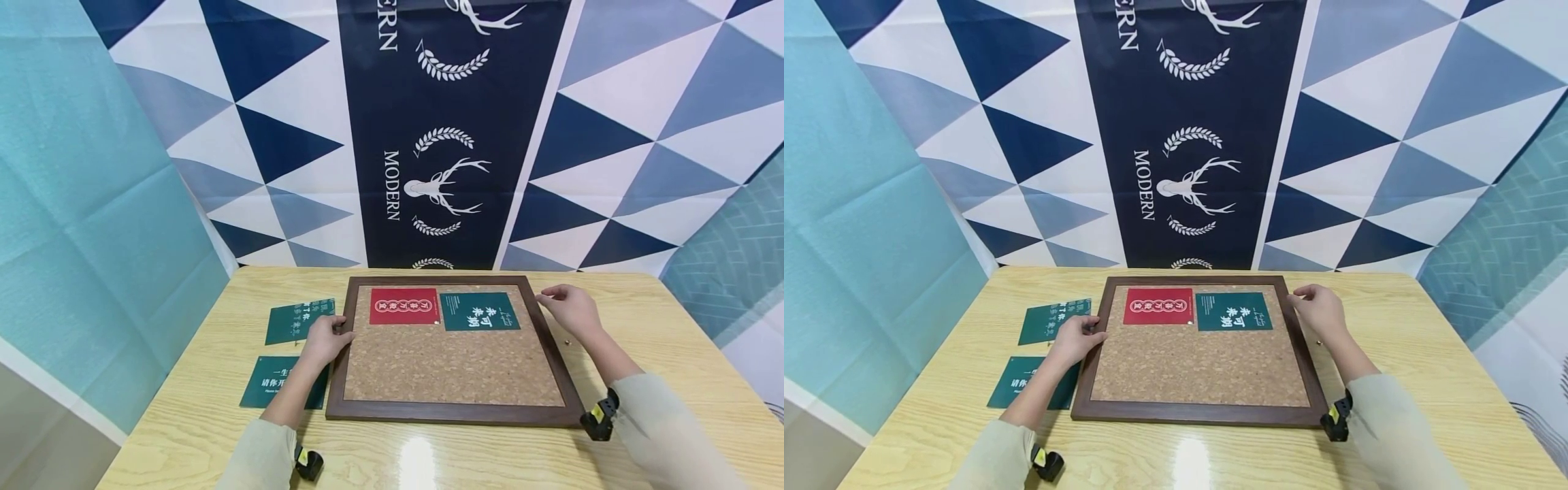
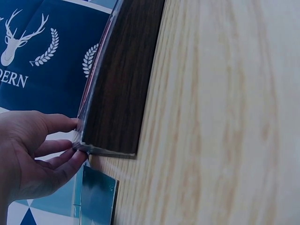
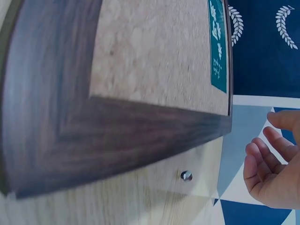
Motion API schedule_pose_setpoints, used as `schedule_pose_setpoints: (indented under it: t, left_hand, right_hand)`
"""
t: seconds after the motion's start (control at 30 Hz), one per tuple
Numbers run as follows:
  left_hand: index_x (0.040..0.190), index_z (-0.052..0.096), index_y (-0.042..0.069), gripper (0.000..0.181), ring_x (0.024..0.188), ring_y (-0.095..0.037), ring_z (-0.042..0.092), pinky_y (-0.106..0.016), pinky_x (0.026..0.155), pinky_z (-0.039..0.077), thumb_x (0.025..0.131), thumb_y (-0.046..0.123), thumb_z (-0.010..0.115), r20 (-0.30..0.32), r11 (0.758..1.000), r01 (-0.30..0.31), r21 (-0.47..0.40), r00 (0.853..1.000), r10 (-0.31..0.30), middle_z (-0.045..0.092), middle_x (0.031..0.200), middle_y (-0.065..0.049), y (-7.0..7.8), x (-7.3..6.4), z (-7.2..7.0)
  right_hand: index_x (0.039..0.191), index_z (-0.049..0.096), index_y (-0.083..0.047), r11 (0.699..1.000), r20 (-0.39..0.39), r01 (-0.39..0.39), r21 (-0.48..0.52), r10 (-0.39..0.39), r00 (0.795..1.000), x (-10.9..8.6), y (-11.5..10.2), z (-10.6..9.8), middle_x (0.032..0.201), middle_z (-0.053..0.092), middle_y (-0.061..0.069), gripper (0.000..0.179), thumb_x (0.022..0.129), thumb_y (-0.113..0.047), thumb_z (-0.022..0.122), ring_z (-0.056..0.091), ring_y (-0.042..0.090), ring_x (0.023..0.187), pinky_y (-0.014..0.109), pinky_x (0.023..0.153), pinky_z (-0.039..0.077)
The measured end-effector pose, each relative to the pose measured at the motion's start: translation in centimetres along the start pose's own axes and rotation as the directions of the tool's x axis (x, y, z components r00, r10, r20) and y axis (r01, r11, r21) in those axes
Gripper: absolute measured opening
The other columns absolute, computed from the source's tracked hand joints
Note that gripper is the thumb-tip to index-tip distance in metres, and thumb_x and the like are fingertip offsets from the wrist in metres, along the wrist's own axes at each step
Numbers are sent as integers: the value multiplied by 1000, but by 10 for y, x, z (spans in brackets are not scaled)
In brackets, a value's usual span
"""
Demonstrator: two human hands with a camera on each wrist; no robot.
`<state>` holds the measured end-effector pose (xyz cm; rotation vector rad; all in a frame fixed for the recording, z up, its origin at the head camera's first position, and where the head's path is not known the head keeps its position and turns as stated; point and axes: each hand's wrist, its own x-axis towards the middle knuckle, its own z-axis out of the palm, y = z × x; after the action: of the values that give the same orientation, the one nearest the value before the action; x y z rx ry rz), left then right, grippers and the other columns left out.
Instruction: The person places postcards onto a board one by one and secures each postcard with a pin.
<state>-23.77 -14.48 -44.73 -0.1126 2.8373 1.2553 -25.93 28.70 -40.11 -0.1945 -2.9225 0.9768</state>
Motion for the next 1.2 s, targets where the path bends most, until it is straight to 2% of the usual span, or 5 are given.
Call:
schedule_pose_setpoints:
  t: [0.3,0.57,0.87,1.2]
  left_hand:
    - [125,57,-3,45,98,-25,57,-39,80,54,86,17,67,0,1000,2,1,1000,-2,59,118,-19,-1,1,1]
    - [125,57,-3,45,97,-26,56,-39,79,53,86,17,67,2,1000,-5,5,1000,5,59,118,-19,-2,0,0]
    - [125,57,-3,45,98,-25,57,-39,80,53,86,17,67,-6,1000,-12,8,1000,12,59,119,-19,0,0,0]
    - [126,56,-3,46,103,-28,58,-41,83,53,86,18,67,1,1000,-4,12,1000,4,59,119,-19,-1,1,2]
  right_hand:
    - [113,58,7,1000,4,12,-6,-12,1000,-5,15,-7,112,57,32,45,96,-33,49,54,43,98,44,69,47]
    - [113,58,8,1000,18,5,-22,-4,1000,-9,23,-8,112,58,32,45,97,-33,48,55,43,97,44,69,47]
    - [110,60,9,998,19,40,-49,-39,999,-18,35,-11,108,60,31,43,96,-31,50,56,44,96,47,72,46]
    - [106,61,8,997,34,50,-61,-47,998,-23,49,-10,101,62,29,40,94,-30,52,59,38,87,39,66,45]
